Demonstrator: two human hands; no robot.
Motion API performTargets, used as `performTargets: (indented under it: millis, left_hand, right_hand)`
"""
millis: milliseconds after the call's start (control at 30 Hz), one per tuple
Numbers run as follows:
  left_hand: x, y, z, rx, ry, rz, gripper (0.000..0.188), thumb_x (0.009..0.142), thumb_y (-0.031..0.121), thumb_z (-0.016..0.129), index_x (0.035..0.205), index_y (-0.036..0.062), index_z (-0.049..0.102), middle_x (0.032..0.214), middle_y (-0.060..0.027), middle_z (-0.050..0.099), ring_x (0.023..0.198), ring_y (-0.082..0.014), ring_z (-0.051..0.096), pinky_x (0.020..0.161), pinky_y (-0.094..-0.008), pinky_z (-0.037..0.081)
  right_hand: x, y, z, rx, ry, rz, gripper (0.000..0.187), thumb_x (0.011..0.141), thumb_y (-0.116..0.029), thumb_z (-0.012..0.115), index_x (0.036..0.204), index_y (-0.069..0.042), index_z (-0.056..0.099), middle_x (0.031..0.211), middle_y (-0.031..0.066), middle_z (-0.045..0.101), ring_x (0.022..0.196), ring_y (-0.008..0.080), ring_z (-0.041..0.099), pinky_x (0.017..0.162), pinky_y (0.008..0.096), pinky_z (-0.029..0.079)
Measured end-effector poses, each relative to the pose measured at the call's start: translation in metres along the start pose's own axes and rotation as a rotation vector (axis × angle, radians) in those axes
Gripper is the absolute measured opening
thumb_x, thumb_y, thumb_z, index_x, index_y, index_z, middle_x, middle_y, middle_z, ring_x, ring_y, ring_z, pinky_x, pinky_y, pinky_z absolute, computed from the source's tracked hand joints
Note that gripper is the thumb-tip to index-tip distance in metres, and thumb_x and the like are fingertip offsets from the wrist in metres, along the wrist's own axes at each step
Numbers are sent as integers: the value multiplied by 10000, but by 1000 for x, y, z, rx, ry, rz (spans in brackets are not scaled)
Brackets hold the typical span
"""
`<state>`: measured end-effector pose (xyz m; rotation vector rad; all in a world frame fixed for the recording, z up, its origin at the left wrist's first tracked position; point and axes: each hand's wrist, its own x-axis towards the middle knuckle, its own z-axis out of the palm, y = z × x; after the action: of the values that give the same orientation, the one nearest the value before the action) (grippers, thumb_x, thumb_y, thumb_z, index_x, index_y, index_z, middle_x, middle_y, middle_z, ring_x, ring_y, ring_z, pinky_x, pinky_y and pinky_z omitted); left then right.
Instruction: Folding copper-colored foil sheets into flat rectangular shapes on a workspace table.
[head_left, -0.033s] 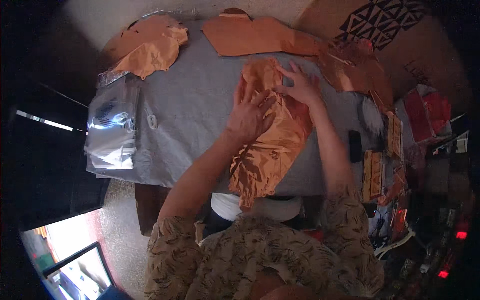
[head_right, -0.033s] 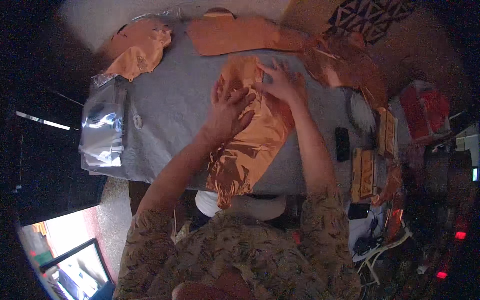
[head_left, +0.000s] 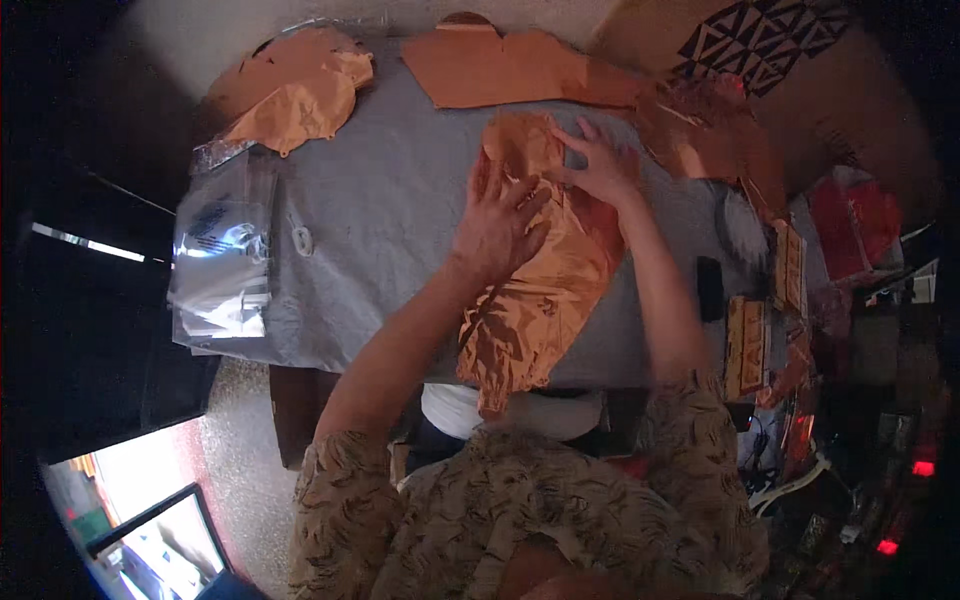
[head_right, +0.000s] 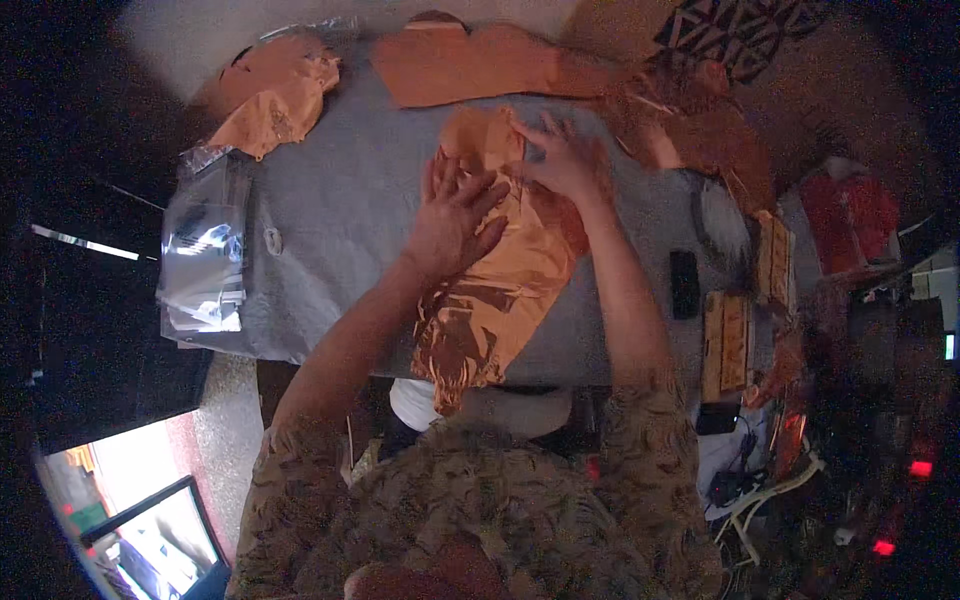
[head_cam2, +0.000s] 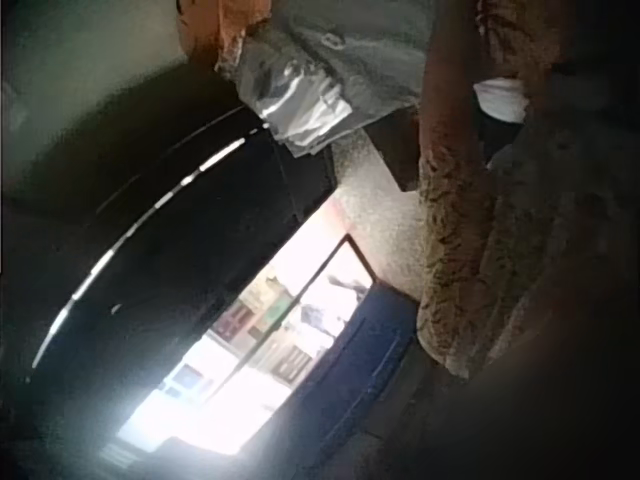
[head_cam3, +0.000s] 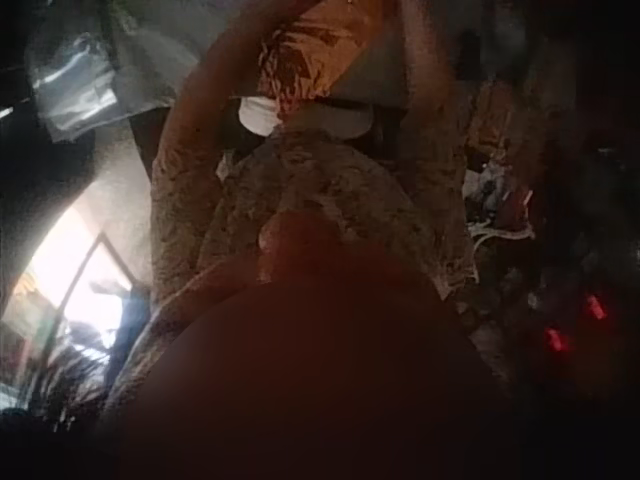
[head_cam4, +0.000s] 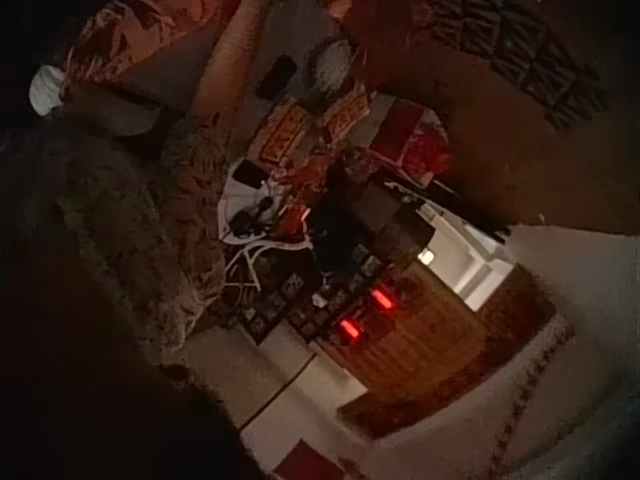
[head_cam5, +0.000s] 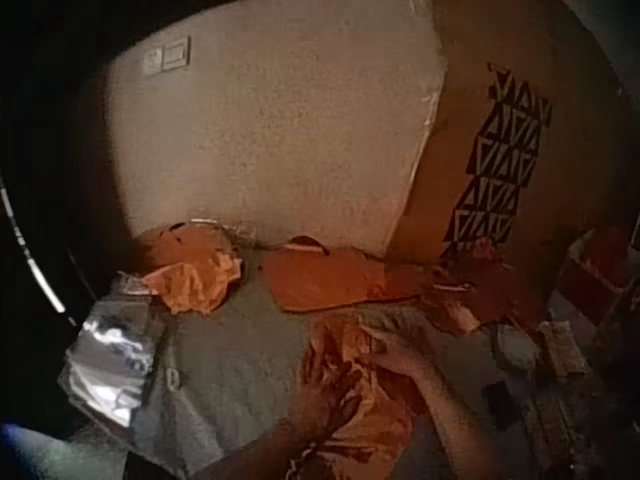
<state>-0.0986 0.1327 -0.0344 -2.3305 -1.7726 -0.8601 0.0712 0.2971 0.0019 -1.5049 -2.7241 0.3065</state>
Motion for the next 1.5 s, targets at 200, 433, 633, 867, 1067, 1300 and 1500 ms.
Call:
performTargets:
  millis: [200,433,633,867,1067,1300,1500]
  left_hand:
    - [15,-1,23,-47,46,79,478,950,405,600,1346,140,639,1414,-120,558,1421,-501,367,1204,-688,134]
    - [6,-12,34,-36,50,-4,434,953,404,601,1314,171,662,1411,-98,563,1422,-502,354,1145,-733,199]
    - [7,-13,36,-19,59,76,455,943,433,604,1335,206,647,1406,-92,567,1422,-474,369,1112,-740,233]
    - [7,-6,28,-3,72,69,453,954,412,609,1339,173,628,1418,-119,569,1401,-441,430,1118,-697,242]
    - [6,-2,22,-28,20,49,477,948,416,613,1357,172,617,1437,-130,546,1408,-443,418,1153,-693,198]
    - [12,1,19,-66,29,66,449,942,376,617,1335,160,618,1412,-100,543,1364,-430,453,1141,-709,208]
    - [7,0,17,-20,71,68,435,938,377,621,1315,160,631,1377,-104,573,1370,-402,457,1145,-704,214]
  right_hand:
    - [11,38,21,-86,311,17,624,935,-590,612,1492,-329,507,1626,50,367,1478,315,358,1171,584,286]
    - [-105,-38,10,295,403,-466,305,860,-105,743,1165,-89,738,1088,134,730,1023,313,713,893,427,558]
    - [-178,-99,56,285,199,-887,441,930,-231,715,1340,-91,636,1371,115,623,1316,300,564,1183,480,369]
    - [-220,-117,62,189,11,-726,602,973,-412,640,1505,-174,489,1595,50,408,1472,251,392,1256,541,190]
    - [-262,-113,64,520,-58,-775,460,995,-360,626,1380,-111,596,1492,107,535,1390,248,496,1182,507,333]
    - [-168,24,39,339,644,324,341,971,-298,660,1159,-17,701,1050,197,723,950,381,709,817,449,549]
    - [-125,22,32,107,567,424,500,879,-432,725,1070,29,694,1013,252,713,939,421,703,777,498,552]
